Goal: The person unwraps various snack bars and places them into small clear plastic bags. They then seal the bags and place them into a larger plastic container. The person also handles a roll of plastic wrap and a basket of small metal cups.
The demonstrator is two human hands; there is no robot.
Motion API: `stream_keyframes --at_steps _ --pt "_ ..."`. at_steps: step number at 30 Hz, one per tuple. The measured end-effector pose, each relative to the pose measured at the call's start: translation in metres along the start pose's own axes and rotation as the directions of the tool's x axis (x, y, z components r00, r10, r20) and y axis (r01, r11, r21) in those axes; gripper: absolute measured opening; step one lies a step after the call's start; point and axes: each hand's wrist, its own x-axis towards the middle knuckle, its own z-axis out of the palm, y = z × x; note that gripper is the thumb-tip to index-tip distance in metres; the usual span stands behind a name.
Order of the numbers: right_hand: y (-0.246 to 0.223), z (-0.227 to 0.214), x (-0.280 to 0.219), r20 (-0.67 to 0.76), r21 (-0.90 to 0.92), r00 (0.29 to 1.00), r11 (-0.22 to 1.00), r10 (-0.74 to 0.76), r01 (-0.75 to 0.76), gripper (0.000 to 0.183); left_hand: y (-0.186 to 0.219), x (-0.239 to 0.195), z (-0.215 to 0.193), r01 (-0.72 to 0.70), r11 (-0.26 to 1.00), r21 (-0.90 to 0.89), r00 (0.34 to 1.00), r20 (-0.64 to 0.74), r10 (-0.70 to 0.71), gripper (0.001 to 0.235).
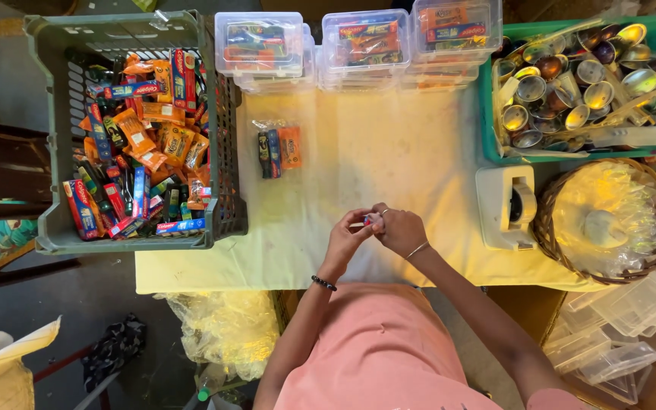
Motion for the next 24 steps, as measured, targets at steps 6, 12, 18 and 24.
stream_keyframes --at_steps 6,12,18,24 --pt "0.000 0.016 0.002 -0.031 0.031 0.996 0.996 -0.079 0.080 0.062 -0.030 0.010 -0.021 -0.097 0.988 -0.124 0.995 0.000 0.098 0.024" --pt "-0.007 -0.004 0.009 0.306 0.471 0.951 0.862 0.038 -0.186 0.068 -0.031 0.013 -0.025 -0.122 0.976 -0.180 0.982 0.121 0.145 0.025" --pt "-0.025 -0.008 0.008 0.063 0.013 0.994 0.996 0.088 -0.089 0.068 -0.013 0.006 -0.015 -0.159 0.985 0.066 0.987 0.012 0.158 0.028" --pt "0.015 0.017 0.007 0.334 0.785 0.938 0.578 -0.089 -0.224 0.067 -0.008 0.007 -0.028 -0.125 0.986 -0.109 0.964 0.222 0.147 0.032"
